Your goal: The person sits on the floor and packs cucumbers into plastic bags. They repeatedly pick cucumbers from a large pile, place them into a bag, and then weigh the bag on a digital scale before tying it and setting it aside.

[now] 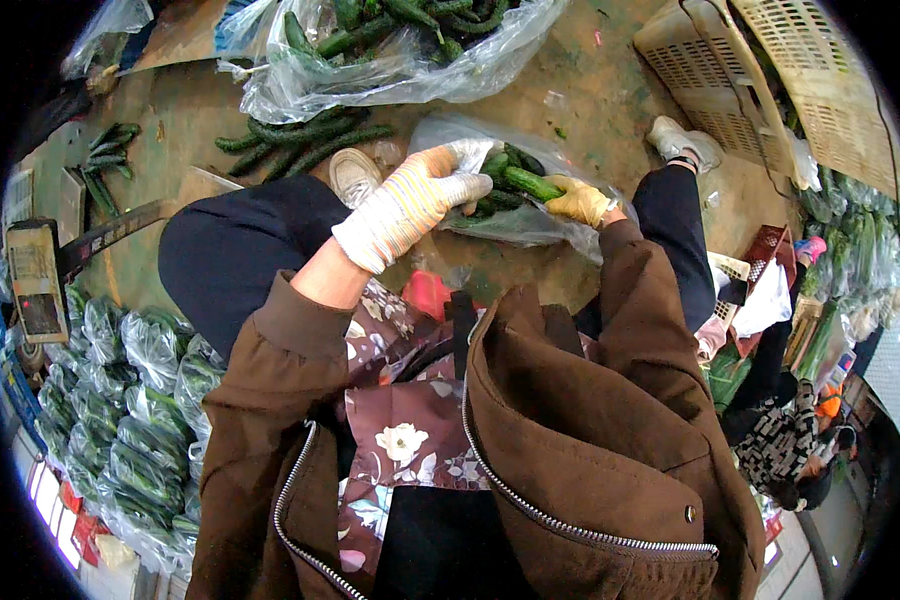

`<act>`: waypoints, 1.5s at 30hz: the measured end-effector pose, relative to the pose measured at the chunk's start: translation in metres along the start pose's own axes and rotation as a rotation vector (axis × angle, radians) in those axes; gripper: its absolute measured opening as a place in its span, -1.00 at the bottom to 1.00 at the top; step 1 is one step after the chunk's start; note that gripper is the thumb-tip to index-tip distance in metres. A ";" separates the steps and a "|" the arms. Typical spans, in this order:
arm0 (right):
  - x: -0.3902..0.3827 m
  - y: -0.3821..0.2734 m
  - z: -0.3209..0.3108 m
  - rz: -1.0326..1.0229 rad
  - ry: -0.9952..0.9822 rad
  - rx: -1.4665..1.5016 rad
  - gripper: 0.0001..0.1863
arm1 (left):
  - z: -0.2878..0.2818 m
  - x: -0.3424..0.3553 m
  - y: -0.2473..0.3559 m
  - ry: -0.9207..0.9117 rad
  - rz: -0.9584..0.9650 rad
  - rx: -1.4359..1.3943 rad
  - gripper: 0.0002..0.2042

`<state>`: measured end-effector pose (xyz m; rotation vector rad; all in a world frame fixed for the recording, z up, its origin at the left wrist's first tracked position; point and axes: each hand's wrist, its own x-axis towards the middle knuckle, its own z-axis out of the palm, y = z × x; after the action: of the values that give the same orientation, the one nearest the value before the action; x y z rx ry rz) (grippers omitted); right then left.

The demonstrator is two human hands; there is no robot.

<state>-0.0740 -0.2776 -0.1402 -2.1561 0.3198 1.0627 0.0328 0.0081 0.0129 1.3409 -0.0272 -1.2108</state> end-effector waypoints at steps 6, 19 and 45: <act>-0.039 -0.027 0.015 -0.158 0.000 0.034 -0.47 | -0.003 0.011 -0.016 0.024 0.098 -0.130 -0.62; 0.025 -0.022 0.071 0.055 0.296 -0.569 -0.27 | 0.011 0.008 -0.019 -0.106 0.054 -0.075 -0.56; -0.228 -0.108 -0.083 -0.224 0.588 -0.815 -0.48 | -0.001 -0.053 0.022 -0.064 0.420 -0.023 -0.80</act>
<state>-0.1154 -0.2756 0.1221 -3.1299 -0.1364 0.4229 0.0241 0.0392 0.0608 1.2012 -0.3242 -0.8925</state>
